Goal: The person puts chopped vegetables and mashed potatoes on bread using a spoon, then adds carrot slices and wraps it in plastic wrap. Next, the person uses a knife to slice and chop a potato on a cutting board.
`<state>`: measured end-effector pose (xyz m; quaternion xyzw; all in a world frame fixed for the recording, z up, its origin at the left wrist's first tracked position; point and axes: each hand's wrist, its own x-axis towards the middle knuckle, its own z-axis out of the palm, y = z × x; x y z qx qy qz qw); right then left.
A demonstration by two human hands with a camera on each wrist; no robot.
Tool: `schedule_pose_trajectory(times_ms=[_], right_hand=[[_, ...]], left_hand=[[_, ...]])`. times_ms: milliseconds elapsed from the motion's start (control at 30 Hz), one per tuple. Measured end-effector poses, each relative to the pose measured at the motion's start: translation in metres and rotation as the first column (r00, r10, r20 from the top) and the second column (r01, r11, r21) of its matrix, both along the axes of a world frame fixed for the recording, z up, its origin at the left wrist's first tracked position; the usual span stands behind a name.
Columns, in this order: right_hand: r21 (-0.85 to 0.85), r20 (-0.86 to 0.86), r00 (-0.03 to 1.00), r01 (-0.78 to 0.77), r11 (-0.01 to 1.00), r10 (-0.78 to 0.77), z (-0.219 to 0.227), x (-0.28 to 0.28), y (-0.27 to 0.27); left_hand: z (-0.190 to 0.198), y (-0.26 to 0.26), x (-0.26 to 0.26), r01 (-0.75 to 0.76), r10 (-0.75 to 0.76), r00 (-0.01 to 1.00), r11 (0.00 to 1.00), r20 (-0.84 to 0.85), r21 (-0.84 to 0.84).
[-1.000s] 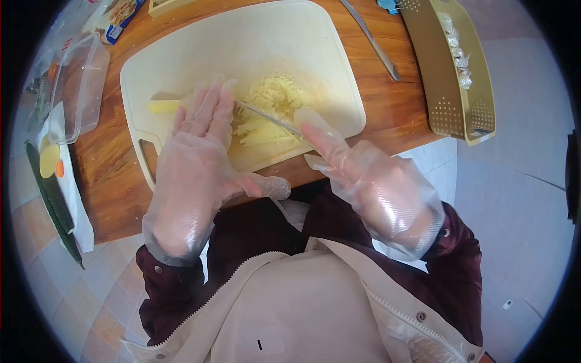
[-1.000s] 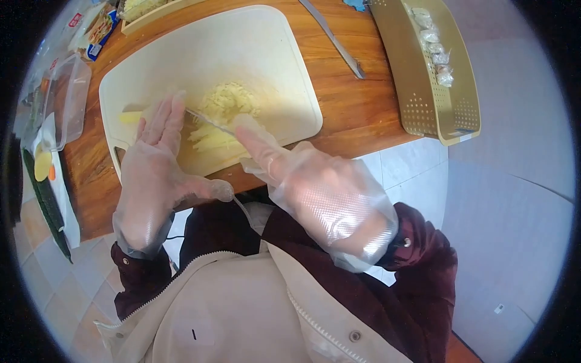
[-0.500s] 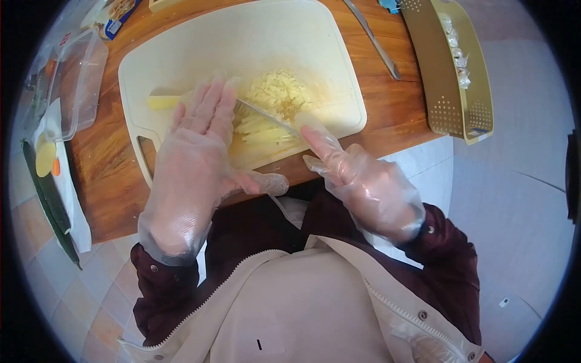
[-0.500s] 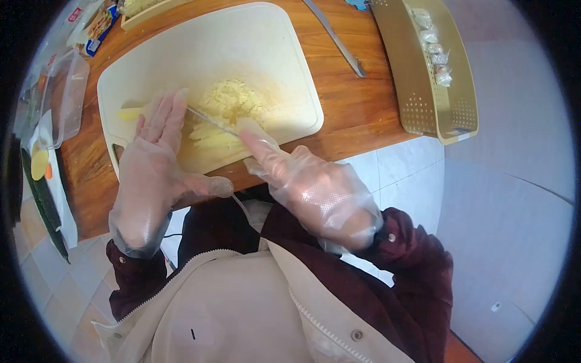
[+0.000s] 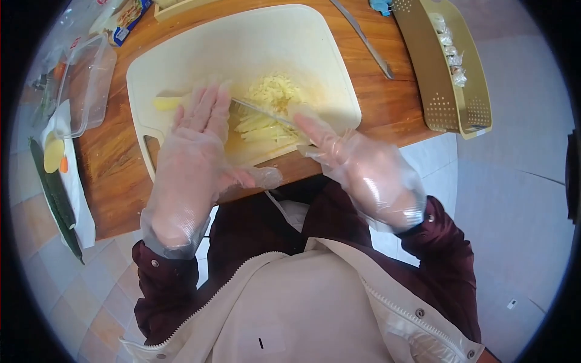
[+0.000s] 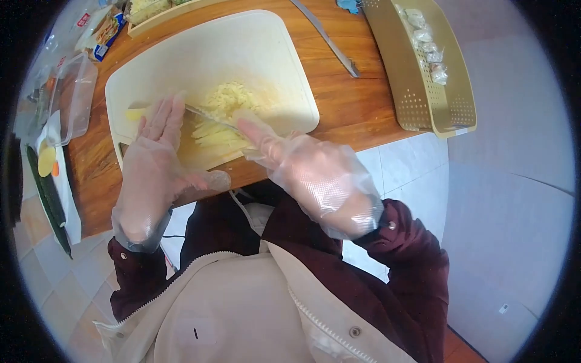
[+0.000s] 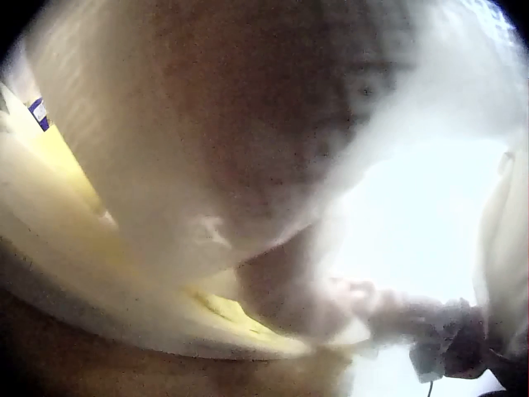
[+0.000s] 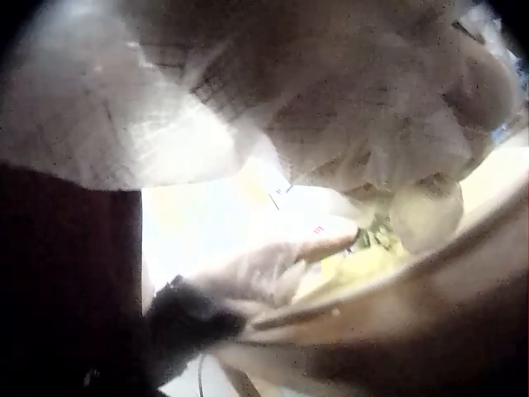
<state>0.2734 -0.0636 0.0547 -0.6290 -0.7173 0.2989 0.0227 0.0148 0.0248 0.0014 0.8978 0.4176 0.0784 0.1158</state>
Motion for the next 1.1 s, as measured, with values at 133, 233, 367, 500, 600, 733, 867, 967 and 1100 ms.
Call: schedule_pose_trajectory(times_ms=[133, 233, 367, 500, 600, 733, 867, 967, 1100], right_hand=[[-0.077, -0.028, 0.999, 0.023, 0.997, -0.026, 0.037, -0.004, 0.004], [-0.145, -0.077, 0.995, 0.056, 0.988, -0.068, 0.016, -0.005, -0.001], [-0.038, -0.336, 0.938, 0.075, 0.996, -0.084, -0.025, 0.006, -0.007], [-0.004, -0.245, 0.969, 0.024, 1.000, -0.024, -0.014, 0.015, 0.002], [-0.058, -0.270, 0.963, 0.010, 0.998, -0.025, 0.015, 0.012, 0.005], [-0.003, -0.420, 0.907, 0.009, 1.000, -0.010, -0.007, 0.012, -0.009], [0.055, -0.192, 0.981, 0.001, 0.998, 0.010, -0.031, 0.009, -0.006], [-0.025, -0.389, 0.918, 0.078, 0.997, -0.081, -0.022, 0.015, -0.002], [-0.149, -0.361, 0.928, 0.040, 0.988, -0.092, 0.000, 0.014, -0.003]], left_hand=[[0.003, 0.002, 0.003, -0.009, 0.013, 0.997, 0.998, 0.074, -0.063], [0.005, 0.000, 0.003, -0.006, 0.011, 0.997, 0.997, 0.070, -0.082], [0.000, 0.003, 0.002, 0.012, -0.011, 1.000, 0.999, 0.023, -0.037], [0.002, 0.005, 0.003, -0.019, 0.018, 1.000, 0.999, -0.010, -0.041], [0.005, 0.003, 0.003, -0.039, 0.040, 0.999, 0.996, 0.002, -0.075], [0.002, 0.001, 0.002, -0.015, 0.017, 0.999, 0.998, 0.042, -0.066], [0.004, 0.003, 0.002, 0.001, -0.001, 1.000, 0.999, -0.010, -0.034], [0.000, 0.008, 0.000, 0.004, -0.004, 0.999, 1.000, -0.038, -0.008], [0.008, 0.005, 0.003, -0.024, 0.027, 0.999, 0.995, 0.024, -0.093]])
